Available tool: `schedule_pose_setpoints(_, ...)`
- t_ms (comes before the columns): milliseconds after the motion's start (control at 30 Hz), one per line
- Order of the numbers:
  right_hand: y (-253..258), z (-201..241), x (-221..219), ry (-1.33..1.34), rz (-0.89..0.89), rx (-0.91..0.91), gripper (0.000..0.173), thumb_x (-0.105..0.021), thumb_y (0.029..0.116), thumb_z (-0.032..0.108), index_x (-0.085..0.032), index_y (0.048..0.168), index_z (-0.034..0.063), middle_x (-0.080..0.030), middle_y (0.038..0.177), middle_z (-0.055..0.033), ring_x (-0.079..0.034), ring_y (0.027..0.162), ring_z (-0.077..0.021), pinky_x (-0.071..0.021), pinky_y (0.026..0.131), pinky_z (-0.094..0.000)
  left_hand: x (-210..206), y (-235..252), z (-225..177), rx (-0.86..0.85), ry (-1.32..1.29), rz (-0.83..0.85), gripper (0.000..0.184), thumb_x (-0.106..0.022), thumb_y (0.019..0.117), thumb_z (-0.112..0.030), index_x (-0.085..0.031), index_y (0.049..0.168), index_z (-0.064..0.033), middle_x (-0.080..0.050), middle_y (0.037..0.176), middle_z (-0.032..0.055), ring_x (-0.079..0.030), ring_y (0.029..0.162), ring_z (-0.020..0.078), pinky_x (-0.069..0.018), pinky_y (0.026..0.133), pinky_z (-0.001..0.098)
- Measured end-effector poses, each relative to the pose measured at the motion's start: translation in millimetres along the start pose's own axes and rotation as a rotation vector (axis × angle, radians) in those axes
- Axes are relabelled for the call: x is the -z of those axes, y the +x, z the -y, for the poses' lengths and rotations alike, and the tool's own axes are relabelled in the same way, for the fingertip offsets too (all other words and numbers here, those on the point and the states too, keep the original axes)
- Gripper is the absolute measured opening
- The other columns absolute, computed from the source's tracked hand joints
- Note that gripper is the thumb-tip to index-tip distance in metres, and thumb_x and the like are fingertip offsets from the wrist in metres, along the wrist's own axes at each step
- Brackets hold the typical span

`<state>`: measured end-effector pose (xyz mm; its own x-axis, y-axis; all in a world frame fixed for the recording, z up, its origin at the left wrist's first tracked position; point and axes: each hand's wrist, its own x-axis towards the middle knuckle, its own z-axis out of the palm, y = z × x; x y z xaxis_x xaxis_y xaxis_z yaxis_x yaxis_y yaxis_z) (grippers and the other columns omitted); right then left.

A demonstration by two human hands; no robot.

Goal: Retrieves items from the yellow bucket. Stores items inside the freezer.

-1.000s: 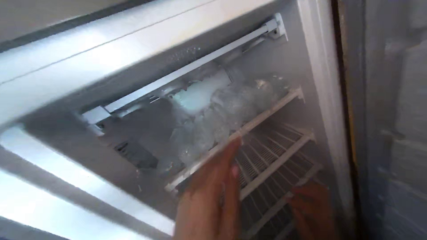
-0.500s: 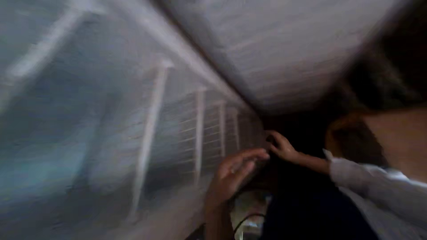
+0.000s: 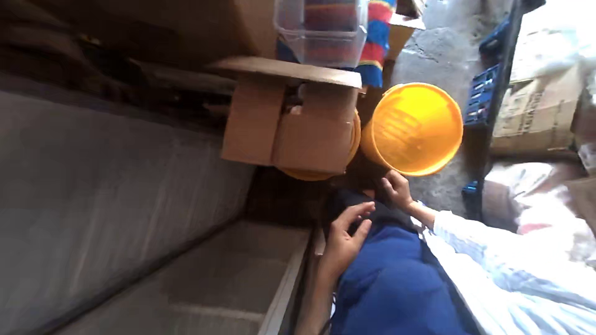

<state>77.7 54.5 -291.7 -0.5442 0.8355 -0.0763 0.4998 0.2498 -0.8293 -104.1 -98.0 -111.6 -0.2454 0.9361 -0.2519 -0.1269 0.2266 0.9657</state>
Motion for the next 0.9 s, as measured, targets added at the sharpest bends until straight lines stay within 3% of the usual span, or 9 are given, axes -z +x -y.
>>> schedule_pose_setpoints(133,17.3,-68.1,44.0,-0.018,-0.081,-0.517,0.036,-0.050,0.1042,0.017,-0.059,0.126,-0.0093,-0.069,0.110,-0.0248,-0.069,0.100,-0.0311,-0.0550,0.091,-0.0457,-44.4,40.8,22.6,0.129,0.121,0.132,0.033,-0.055,0.1017,-0.011,-0.065,0.132,-0.0017,-0.069,0.128,0.0104,-0.065,0.119,0.0156,-0.0527,0.104,0.0332)
schedule_pose_setpoints(267,80.8,-172.8,53.5,-0.041,0.004,-0.811,0.042,-0.052,0.1057,0.023,-0.054,0.137,-0.0043,-0.064,0.127,-0.0250,-0.064,0.117,-0.0345,-0.0502,0.102,-0.0479,-88.0,88.5,50.7,0.137,0.296,0.140,0.031,-0.058,0.1016,-0.014,-0.069,0.130,-0.0069,-0.070,0.129,0.0073,-0.064,0.123,0.0165,-0.0504,0.108,0.0369)
schedule_pose_setpoints(333,125.1,-220.2,48.3,-0.124,0.133,-0.851,0.046,-0.055,0.1049,0.026,-0.052,0.141,-0.0034,-0.061,0.134,-0.0260,-0.061,0.124,-0.0370,-0.0475,0.107,-0.0511,-116.3,111.0,75.5,0.134,0.300,0.094,0.029,-0.059,0.1003,-0.013,-0.071,0.126,-0.0068,-0.071,0.126,0.0073,-0.066,0.120,0.0180,-0.0517,0.107,0.0381)
schedule_pose_setpoints(467,214.6,-296.7,5.0,-0.351,0.495,-0.740,0.053,-0.060,0.1015,0.032,-0.051,0.148,0.0080,-0.053,0.148,-0.0238,-0.053,0.135,-0.0420,-0.0441,0.108,-0.0618,-159.7,147.1,127.9,0.187,0.190,0.035,0.028,-0.060,0.0971,-0.006,-0.073,0.121,-0.0006,-0.073,0.123,0.0116,-0.068,0.117,0.0214,-0.0526,0.105,0.0393)
schedule_pose_setpoints(567,263.7,-344.4,-53.7,-0.485,0.660,-0.415,0.053,-0.067,0.0978,0.027,-0.054,0.147,0.0108,-0.049,0.152,-0.0222,-0.045,0.141,-0.0439,-0.0396,0.112,-0.0646,-177.1,162.1,160.8,0.300,0.188,-0.026,0.026,-0.061,0.0951,-0.002,-0.075,0.117,0.0009,-0.074,0.119,0.0135,-0.069,0.116,0.0236,-0.0523,0.105,0.0403)
schedule_pose_setpoints(700,281.1,-391.9,-105.2,-0.713,0.908,-0.191,0.069,-0.068,0.0909,0.004,-0.045,0.156,0.0137,-0.032,0.163,-0.0258,-0.024,0.153,-0.0471,-0.0174,0.123,-0.0652,-184.2,168.7,196.8,0.426,0.204,-0.080,0.025,-0.062,0.0944,-0.001,-0.075,0.115,0.0016,-0.074,0.118,0.0141,-0.069,0.116,0.0231,-0.0523,0.106,0.0389)
schedule_pose_setpoints(733,275.5,-393.9,-107.3,-0.742,0.909,-0.159,0.066,-0.063,0.0927,-0.002,-0.045,0.155,0.0114,-0.038,0.159,-0.0284,-0.028,0.151,-0.0482,-0.0171,0.124,-0.0637,-184.9,170.4,200.4,0.453,0.197,-0.099,0.025,-0.061,0.0944,-0.001,-0.074,0.116,0.0014,-0.074,0.118,0.0137,-0.068,0.117,0.0224,-0.0523,0.106,0.0386)
schedule_pose_setpoints(800,261.4,-395.4,-109.0,-0.748,0.809,-0.103,0.047,-0.054,0.0983,-0.005,-0.054,0.145,0.0032,-0.055,0.142,-0.0281,-0.046,0.138,-0.0464,-0.0294,0.120,-0.0594,-187.8,175.0,203.9,0.473,0.155,-0.154,0.026,-0.059,0.0953,0.000,-0.073,0.117,0.0030,-0.073,0.119,0.0133,-0.068,0.117,0.0198,-0.0521,0.107,0.0361)
schedule_pose_setpoints(900,243.4,-392.9,-108.1,-0.731,0.730,-0.189,0.032,-0.059,0.0961,-0.005,-0.062,0.127,-0.0072,-0.056,0.137,-0.0287,-0.051,0.130,-0.0463,-0.0378,0.110,-0.0629,-197.6,183.6,203.4,0.459,0.032,-0.208,0.027,-0.054,0.0962,0.003,-0.069,0.118,0.0082,-0.073,0.117,0.0144,-0.068,0.115,0.0149,-0.0523,0.106,0.0310)
